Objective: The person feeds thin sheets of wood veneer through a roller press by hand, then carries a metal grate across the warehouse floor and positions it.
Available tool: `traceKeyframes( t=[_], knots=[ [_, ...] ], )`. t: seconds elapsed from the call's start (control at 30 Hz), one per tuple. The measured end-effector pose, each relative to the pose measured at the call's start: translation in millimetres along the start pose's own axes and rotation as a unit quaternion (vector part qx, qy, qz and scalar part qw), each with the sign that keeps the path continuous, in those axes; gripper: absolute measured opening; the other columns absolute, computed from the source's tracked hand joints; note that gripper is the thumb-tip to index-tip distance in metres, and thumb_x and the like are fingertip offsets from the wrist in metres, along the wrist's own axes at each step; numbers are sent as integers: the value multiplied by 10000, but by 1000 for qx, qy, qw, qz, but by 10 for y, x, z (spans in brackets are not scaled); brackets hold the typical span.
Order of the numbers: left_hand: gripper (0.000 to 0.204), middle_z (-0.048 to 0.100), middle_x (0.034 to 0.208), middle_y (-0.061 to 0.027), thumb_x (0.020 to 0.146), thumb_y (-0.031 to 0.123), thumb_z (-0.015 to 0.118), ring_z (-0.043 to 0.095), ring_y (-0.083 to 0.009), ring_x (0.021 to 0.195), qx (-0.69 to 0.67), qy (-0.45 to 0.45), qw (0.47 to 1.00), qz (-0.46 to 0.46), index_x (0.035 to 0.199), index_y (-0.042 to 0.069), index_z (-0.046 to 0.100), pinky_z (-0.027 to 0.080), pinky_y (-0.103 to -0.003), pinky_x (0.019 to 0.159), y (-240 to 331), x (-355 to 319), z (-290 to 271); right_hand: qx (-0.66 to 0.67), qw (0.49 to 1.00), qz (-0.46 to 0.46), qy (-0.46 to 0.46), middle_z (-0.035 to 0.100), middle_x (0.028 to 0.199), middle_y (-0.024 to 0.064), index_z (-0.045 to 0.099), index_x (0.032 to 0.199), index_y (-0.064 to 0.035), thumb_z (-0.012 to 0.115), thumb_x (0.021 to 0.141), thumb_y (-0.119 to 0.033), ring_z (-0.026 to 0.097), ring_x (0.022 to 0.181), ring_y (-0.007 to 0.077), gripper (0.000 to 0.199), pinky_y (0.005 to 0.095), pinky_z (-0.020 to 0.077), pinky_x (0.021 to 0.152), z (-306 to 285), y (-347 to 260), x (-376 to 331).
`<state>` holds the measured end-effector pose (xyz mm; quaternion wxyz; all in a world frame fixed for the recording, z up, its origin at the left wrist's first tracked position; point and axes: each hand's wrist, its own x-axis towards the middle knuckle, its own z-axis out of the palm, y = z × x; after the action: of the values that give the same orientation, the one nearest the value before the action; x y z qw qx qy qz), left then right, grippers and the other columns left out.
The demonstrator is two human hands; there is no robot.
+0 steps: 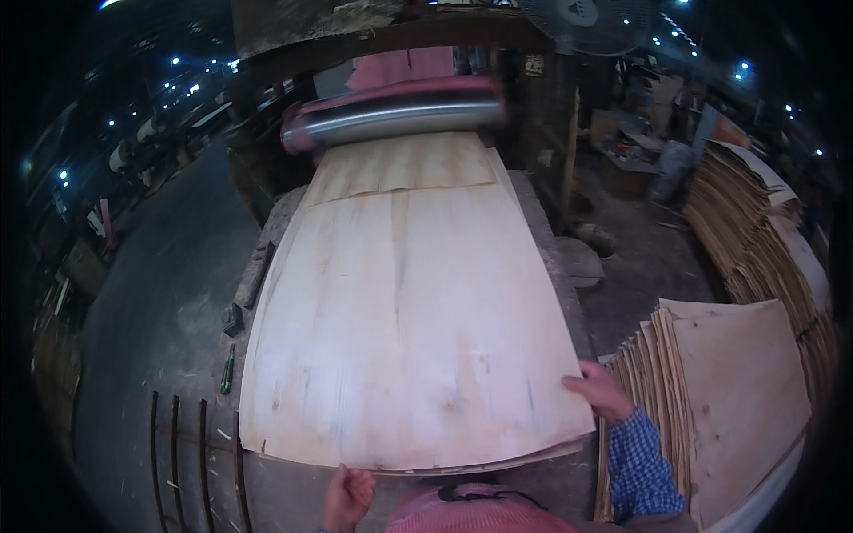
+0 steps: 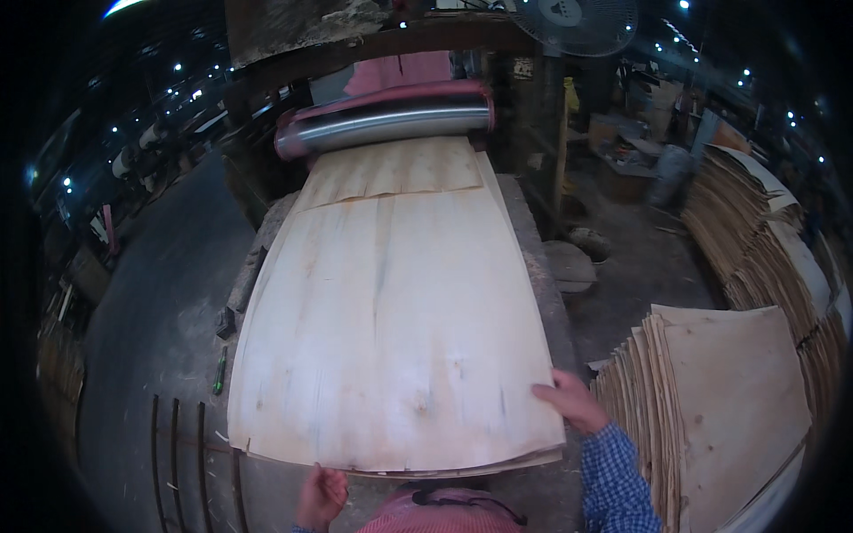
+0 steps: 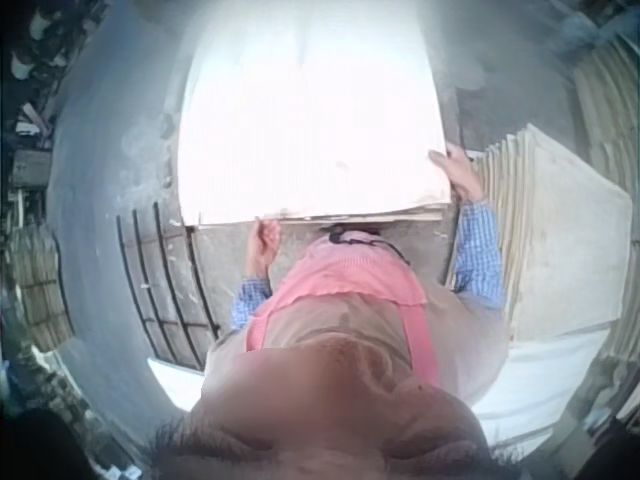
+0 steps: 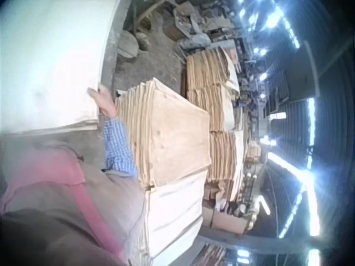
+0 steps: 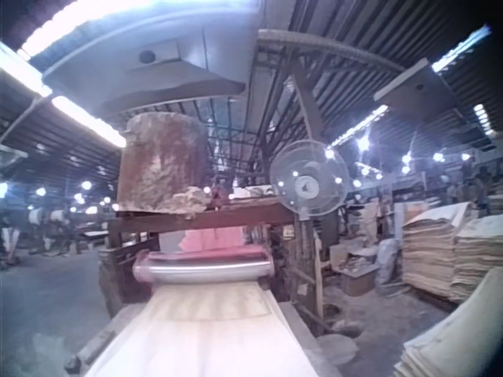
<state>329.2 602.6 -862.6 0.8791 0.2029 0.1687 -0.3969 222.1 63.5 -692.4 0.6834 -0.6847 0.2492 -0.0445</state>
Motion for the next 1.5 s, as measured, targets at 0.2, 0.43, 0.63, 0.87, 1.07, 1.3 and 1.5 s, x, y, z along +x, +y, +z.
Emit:
traceKeyframes(
  t=[0.2,0.43,0.63,0.87,1.07,1.3,1.5],
  knots=[
    [552,576,1293,-189,991,445,463,579,-318,1176,-16,-42,994,100,1362,37,464,504,-464,962,-302,-60,1498,256,962,-87,-50,662,1114,137,548,1271,54,539,886,-62,660,955,203,402,305,528,843,155,-1014,-202],
    [461,499,1390,-150,1006,243,424,532,-339,1225,93,77,973,196,1417,38,375,467,-493,994,270,375,1111,233,972,16,13,642,1171,132,531,1295,52,524,851,-29,643,1018,218,451,315,510,893,-21,520,15],
    [468,501,1372,-167,981,165,455,534,-337,1219,128,137,957,221,1418,24,361,490,-510,964,142,-46,1000,184,983,3,24,631,1210,167,505,1316,72,542,799,-83,631,1088,263,541,366,497,956,162,-120,-445],
    [425,557,1290,-155,974,165,451,586,-287,1118,180,176,950,184,1356,-19,417,510,-417,905,432,257,1637,225,973,-31,53,666,1123,127,565,1238,63,516,871,-102,650,1003,221,405,307,509,891,-3,-370,8],
    [391,554,1273,-171,983,158,487,580,-338,1114,120,106,968,191,1345,25,425,545,-492,827,1104,1528,1827,317,930,-64,175,682,1045,77,616,1151,19,470,992,-198,655,961,180,306,292,517,862,283,-84,556],
    [325,568,1290,-135,996,173,496,518,-303,1213,138,100,974,151,1292,39,488,449,-506,1006,1332,2996,2220,-443,847,-149,253,558,1289,250,559,1221,48,671,812,-160,504,1229,415,473,447,396,1054,753,937,-65],
    [341,542,1320,-101,988,264,535,537,-262,1172,139,161,966,145,1254,52,519,431,-447,1003,1495,3761,2378,-449,846,-90,274,541,1271,306,553,1186,92,692,795,-173,521,1188,433,493,457,403,1036,710,842,-269]
  ],
)
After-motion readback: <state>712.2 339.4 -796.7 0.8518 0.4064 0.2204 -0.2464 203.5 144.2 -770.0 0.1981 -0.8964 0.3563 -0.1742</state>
